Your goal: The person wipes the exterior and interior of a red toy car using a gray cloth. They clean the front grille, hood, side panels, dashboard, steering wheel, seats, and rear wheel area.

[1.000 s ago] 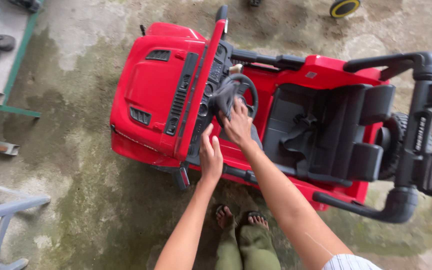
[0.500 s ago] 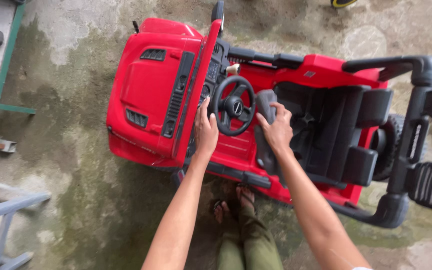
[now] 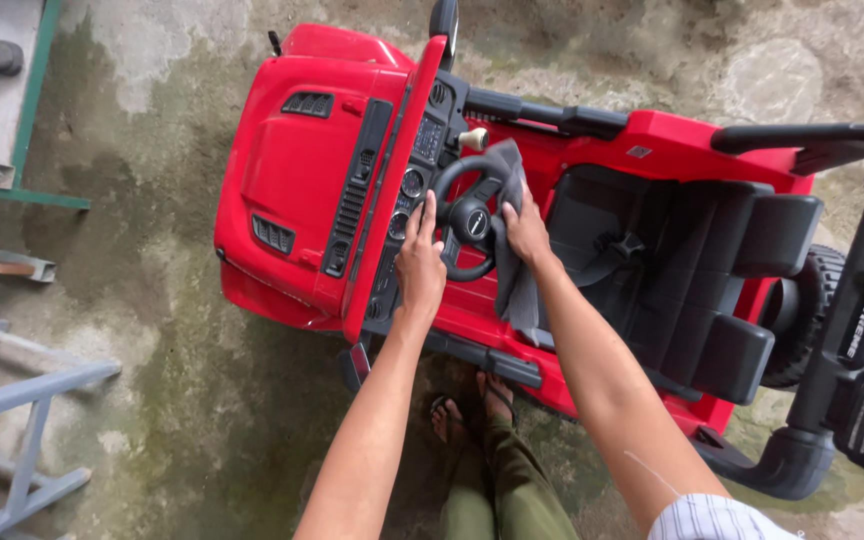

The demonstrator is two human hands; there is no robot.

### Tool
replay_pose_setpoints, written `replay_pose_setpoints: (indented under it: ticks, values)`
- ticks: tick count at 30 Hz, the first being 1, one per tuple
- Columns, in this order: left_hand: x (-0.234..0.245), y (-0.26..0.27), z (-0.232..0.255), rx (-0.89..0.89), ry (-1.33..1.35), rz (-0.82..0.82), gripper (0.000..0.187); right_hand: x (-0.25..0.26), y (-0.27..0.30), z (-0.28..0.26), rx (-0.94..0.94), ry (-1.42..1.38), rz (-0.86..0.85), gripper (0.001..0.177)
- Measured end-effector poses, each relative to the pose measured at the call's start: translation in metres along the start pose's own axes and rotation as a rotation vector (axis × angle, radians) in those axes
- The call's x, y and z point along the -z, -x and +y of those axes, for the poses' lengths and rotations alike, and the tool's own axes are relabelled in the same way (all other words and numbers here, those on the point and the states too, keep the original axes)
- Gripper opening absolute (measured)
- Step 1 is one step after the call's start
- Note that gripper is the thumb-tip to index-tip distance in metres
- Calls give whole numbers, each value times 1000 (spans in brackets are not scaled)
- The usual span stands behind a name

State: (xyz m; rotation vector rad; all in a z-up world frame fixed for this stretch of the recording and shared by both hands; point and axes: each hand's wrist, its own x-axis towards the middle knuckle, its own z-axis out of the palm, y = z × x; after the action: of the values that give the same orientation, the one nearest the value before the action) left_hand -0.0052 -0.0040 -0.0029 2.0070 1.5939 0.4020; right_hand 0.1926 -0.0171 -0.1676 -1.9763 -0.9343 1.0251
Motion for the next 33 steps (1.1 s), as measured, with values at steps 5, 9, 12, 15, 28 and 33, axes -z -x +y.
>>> replay_pose_setpoints:
  ticks: [5, 9, 12, 15, 28, 33]
  values:
    - [-3, -5, 1, -45, 24, 51, 87, -22, 68, 21, -163, -227, 37, 66]
    - [0, -1, -2, -104, 16, 96, 91, -9, 112, 6, -246, -244, -125, 59]
    - [2, 2, 0, -11, 79, 29, 89, 25, 132, -25, -245, 61, -266, 48]
    - [4, 10, 2, -40, 178, 61, 89, 57, 139, -69, -217, 392, -151, 45]
    - [-1, 15, 2, 12, 156, 69, 89, 23, 113, -172, 344, 622, -14, 75]
    - [-5, 14, 1, 68, 122, -2, 87, 5, 7, -149, 299, 874, -273, 68]
